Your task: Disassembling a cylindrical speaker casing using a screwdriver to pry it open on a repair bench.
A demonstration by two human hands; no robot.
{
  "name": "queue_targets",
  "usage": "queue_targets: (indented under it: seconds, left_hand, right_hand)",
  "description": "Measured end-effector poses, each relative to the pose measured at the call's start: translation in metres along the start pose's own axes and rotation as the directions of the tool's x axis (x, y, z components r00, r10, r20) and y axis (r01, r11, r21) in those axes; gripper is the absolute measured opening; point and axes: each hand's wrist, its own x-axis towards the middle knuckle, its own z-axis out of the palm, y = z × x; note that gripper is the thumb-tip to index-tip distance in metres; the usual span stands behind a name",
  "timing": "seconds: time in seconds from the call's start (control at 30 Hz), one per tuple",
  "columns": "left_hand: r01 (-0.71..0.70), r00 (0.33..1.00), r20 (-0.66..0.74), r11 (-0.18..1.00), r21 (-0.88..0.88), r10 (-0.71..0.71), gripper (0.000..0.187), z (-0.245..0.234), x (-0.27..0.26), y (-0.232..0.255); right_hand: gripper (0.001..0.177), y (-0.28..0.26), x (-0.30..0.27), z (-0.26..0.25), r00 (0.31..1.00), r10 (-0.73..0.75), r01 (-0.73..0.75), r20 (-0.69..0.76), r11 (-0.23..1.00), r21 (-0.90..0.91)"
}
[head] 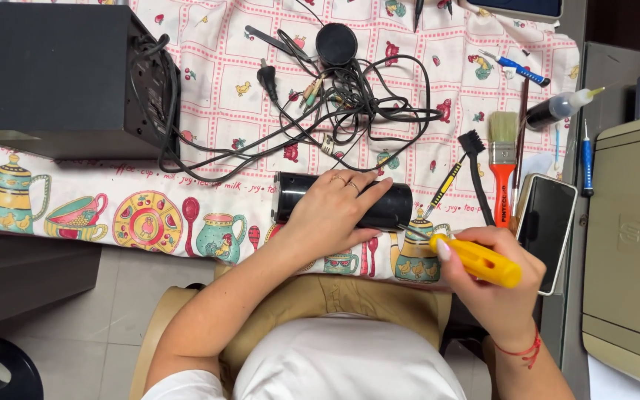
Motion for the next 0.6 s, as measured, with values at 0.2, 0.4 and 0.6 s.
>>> queue_targets:
  seconds: [0.2,0.4,0.6]
  left_hand:
    - [0.000,1.000,0.007,1.000,0.001,0.000,0.083,-0.0017,0.0008,0.0003]
    - [-0.001,1.000,-0.001,1.000,-0.019,0.000,0.083,-0.0024,0.0014,-0.0005]
    - [0.005,1.000,-0.007,1.000,-0.017,-0.005,0.083,-0.0022,0.0008,0.0001]
  right_hand:
    - [0.026,0.0029,-0.0068,-0.0086,0.998,0.030,-0.030,-0.046,1.000,0.005]
    - [0.024,-0.0029,-0.0004,-0.0029,0.999,-0.031,0.031,-0.009,0.999,0.034]
    - [0.039,0.0058,-0.0042,0.0011,0.998,-0.066,0.066,0.000,0.994,-0.092]
